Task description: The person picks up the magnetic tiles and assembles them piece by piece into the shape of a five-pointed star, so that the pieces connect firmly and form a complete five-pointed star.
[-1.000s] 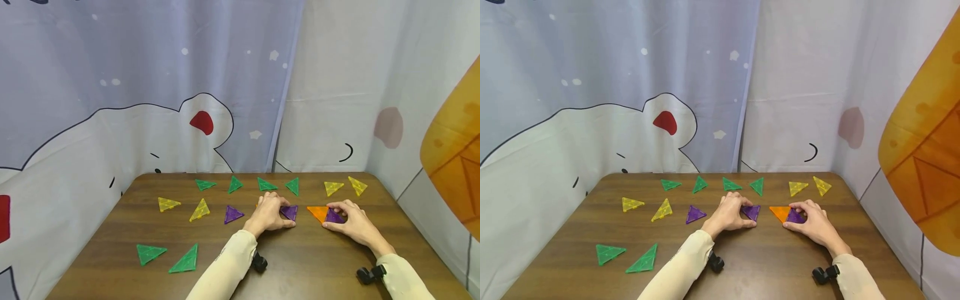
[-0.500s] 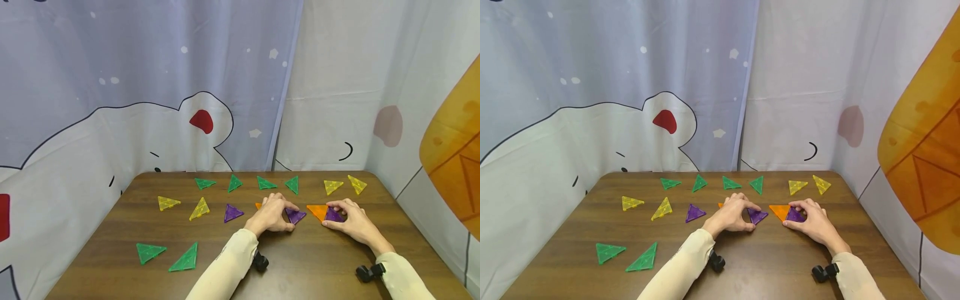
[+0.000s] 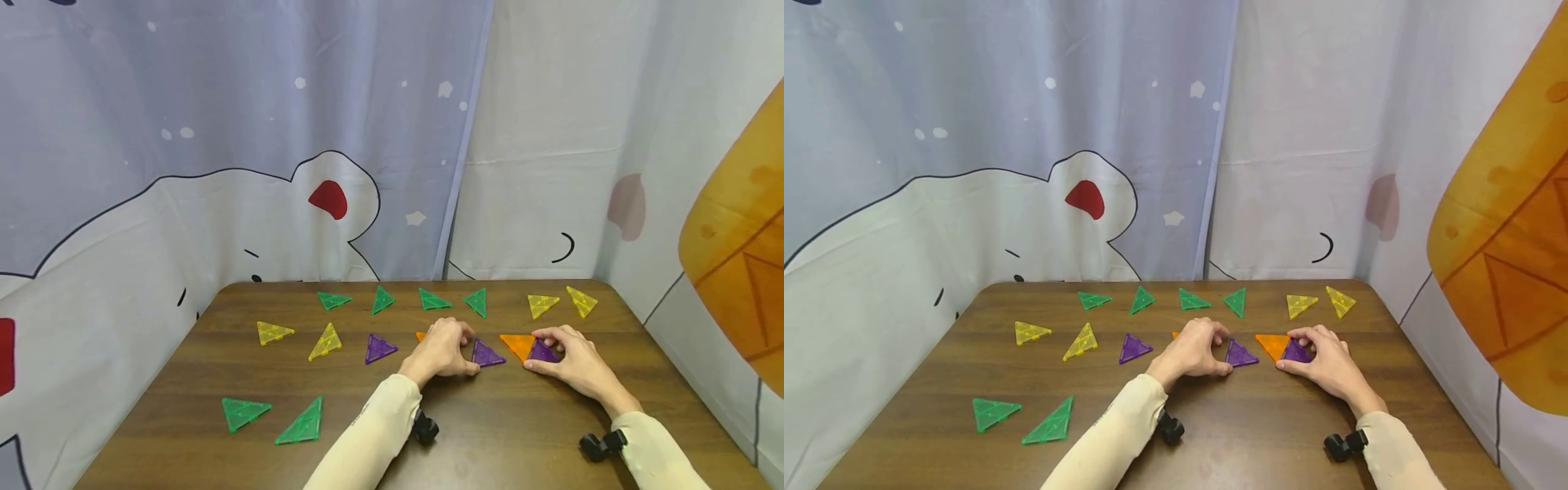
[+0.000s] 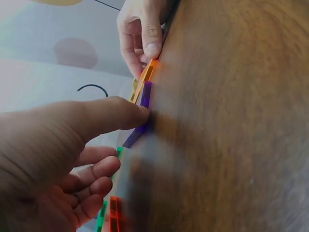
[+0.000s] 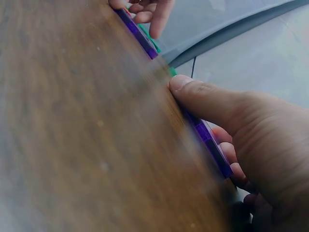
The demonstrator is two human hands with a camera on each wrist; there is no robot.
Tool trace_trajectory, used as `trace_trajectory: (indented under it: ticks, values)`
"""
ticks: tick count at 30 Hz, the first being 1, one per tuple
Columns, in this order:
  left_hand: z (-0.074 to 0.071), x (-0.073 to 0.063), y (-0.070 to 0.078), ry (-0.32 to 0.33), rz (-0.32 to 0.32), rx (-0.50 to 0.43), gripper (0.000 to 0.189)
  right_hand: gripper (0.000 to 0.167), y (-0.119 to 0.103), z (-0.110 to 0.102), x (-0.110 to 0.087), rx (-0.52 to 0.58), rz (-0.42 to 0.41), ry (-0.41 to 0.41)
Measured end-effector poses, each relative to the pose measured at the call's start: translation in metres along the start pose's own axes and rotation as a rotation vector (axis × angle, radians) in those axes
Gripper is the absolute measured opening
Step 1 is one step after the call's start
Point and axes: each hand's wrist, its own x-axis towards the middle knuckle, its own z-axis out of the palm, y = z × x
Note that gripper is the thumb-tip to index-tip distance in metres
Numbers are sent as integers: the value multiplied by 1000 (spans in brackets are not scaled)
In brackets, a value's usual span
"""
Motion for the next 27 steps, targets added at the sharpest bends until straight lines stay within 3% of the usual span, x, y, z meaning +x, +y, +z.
trace_trajectory:
  ticks: [1,7,8,15,27]
  values:
    - [10,4,-7,24,6,3,63,63,0,0,0,-3,1,3]
    - [16,8,-3,37,28,-51,54,64,1,1,0,-18,-2,15]
    - [9,6,4,16,17,-72,50,63,0,2,0,-18,-1,16]
    - [13,10,13,6,31,-73,45,61,-7,9,3,-3,-25,22]
    - [19,13,14,-1,41,-74,42,62,-9,11,1,-10,-25,25]
